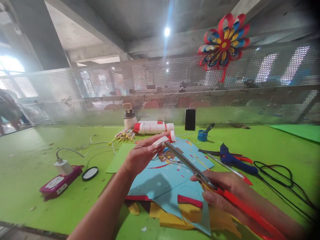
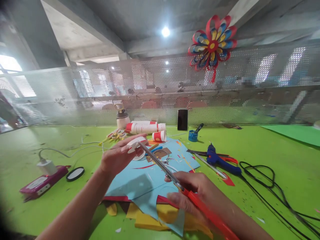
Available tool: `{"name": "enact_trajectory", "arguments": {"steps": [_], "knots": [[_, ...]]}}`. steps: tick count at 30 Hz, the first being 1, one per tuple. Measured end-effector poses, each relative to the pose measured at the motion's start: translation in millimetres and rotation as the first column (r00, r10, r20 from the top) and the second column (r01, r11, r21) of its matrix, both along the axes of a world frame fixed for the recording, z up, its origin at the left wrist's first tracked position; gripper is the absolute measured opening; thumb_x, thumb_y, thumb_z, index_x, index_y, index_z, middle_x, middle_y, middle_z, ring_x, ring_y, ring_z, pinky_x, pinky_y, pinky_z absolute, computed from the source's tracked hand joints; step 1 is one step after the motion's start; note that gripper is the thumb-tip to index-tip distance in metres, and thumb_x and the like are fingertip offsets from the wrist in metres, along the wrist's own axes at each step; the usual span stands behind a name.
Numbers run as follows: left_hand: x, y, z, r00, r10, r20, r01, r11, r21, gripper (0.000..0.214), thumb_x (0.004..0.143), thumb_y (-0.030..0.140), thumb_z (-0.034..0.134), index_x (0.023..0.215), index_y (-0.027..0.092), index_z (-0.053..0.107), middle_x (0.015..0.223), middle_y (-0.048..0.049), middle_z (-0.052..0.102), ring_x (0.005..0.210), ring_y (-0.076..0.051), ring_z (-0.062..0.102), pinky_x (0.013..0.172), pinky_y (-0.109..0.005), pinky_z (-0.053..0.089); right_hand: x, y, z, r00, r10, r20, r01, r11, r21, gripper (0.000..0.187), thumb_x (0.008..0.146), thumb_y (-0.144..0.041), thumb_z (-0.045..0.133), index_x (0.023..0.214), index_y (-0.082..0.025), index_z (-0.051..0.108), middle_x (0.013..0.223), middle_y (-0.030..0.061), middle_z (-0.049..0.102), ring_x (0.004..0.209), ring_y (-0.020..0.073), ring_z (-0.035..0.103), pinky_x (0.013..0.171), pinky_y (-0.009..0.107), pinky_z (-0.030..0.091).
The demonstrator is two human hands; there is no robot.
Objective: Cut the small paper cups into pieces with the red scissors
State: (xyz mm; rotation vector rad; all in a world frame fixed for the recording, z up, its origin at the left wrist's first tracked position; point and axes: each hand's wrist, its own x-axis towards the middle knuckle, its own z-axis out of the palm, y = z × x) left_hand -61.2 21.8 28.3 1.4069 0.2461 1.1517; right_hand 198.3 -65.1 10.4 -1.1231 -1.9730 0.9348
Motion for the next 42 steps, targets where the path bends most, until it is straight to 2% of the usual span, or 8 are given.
{"name": "enact_trajectory", "arguments": {"steps": [10, 16, 20, 24, 29, 33, 39, 42], "knots": [[2, 0, -0.9, 1.000, 0.017, 0.005, -0.017, 1.000, -0.001, 0.046, 0.076, 0.036, 0.071, 0.118, 0.018, 0.072, 0.107, -0.0105, 0.069, 0.082, -0.017, 0.052, 0.069, -0.028, 0.038, 2, -3, 2.2, 0.997, -0.039, 0.073, 0.038, 0.999, 0.014, 0.044, 0.083, -0.057, 0.059, 0.108, -0.024, 0.072, 0.070, 0.0016, 0.054, 0.062, 0.0164, 0.047, 0.054, 0.027, 0.038], [4, -1, -0.3, 1.000, 0.017, 0.016, -0.016, 1.000, -0.010, 0.046, 0.075, 0.034, 0.072, 0.117, 0.016, 0.072, 0.107, -0.0112, 0.070, 0.082, -0.016, 0.053, 0.068, -0.027, 0.039, -1, -6, 4.4, 0.995, -0.089, 0.045, 0.087, 0.995, 0.048, 0.043, 0.083, -0.056, 0.060, 0.104, -0.021, 0.074, 0.064, 0.0009, 0.055, 0.054, 0.0130, 0.044, 0.045, 0.025, 0.035], [5, -2, 1.0, 0.999, 0.027, 0.033, -0.025, 0.998, -0.060, 0.045, 0.073, 0.031, 0.073, 0.114, 0.015, 0.073, 0.105, -0.0122, 0.071, 0.082, -0.017, 0.056, 0.070, -0.028, 0.041, -2, -8, 2.6, 0.996, -0.073, 0.044, 0.071, 0.996, 0.048, 0.044, 0.085, -0.057, 0.057, 0.104, -0.021, 0.073, 0.065, 0.0003, 0.053, 0.051, 0.0113, 0.041, 0.041, 0.024, 0.032], [6, -4, 0.9, 0.999, 0.007, 0.052, -0.001, 0.994, -0.112, 0.043, 0.071, 0.030, 0.073, 0.112, 0.014, 0.074, 0.100, -0.0114, 0.072, 0.078, -0.017, 0.058, 0.070, -0.028, 0.043, 0, -6, 1.2, 0.998, -0.058, 0.031, 0.058, 0.998, 0.012, 0.044, 0.086, -0.056, 0.056, 0.108, -0.021, 0.071, 0.059, -0.0023, 0.048, 0.049, 0.0119, 0.043, 0.042, 0.024, 0.036], [7, -3, -0.7, 0.997, 0.003, 0.075, 0.008, 0.990, -0.140, 0.044, 0.070, 0.033, 0.073, 0.109, 0.011, 0.075, 0.099, -0.0132, 0.073, 0.081, -0.019, 0.062, 0.072, -0.029, 0.046, -4, -5, 11.4, 0.985, 0.017, 0.171, -0.047, 0.984, 0.171, 0.027, 0.087, -0.043, 0.062, 0.096, -0.021, 0.075, 0.066, 0.0013, 0.063, 0.059, 0.0156, 0.057, 0.052, 0.025, 0.045], [5, -2, -1.2, 0.997, -0.003, 0.081, 0.015, 0.990, -0.141, 0.045, 0.069, 0.033, 0.075, 0.107, 0.010, 0.075, 0.098, -0.0131, 0.073, 0.084, -0.020, 0.063, 0.077, -0.029, 0.046, -11, -9, 19.8, 0.974, 0.067, 0.216, -0.107, 0.979, 0.176, 0.021, 0.087, -0.036, 0.063, 0.096, -0.022, 0.075, 0.086, 0.0029, 0.073, 0.075, 0.0188, 0.065, 0.068, 0.026, 0.051], [3, -1, -1.4, 0.999, 0.008, 0.047, -0.004, 0.996, -0.085, 0.047, 0.071, 0.031, 0.073, 0.115, 0.014, 0.072, 0.102, -0.0116, 0.071, 0.084, -0.020, 0.061, 0.074, -0.030, 0.044, 0, 1, 7.9, 0.961, -0.073, 0.268, -0.014, 0.950, 0.311, 0.025, 0.091, -0.033, 0.055, 0.100, -0.018, 0.073, 0.082, 0.0058, 0.072, 0.073, 0.0211, 0.066, 0.065, 0.029, 0.052], [3, 0, -1.8, 0.999, 0.008, 0.048, -0.004, 0.997, -0.072, 0.047, 0.069, 0.031, 0.075, 0.114, 0.016, 0.072, 0.102, -0.0111, 0.071, 0.086, -0.020, 0.061, 0.075, -0.030, 0.045, 6, 6, 2.7, 0.965, -0.060, 0.254, -0.022, 0.951, 0.308, 0.025, 0.092, -0.034, 0.052, 0.101, -0.020, 0.070, 0.081, 0.0051, 0.071, 0.069, 0.0198, 0.064, 0.062, 0.029, 0.052]]}}
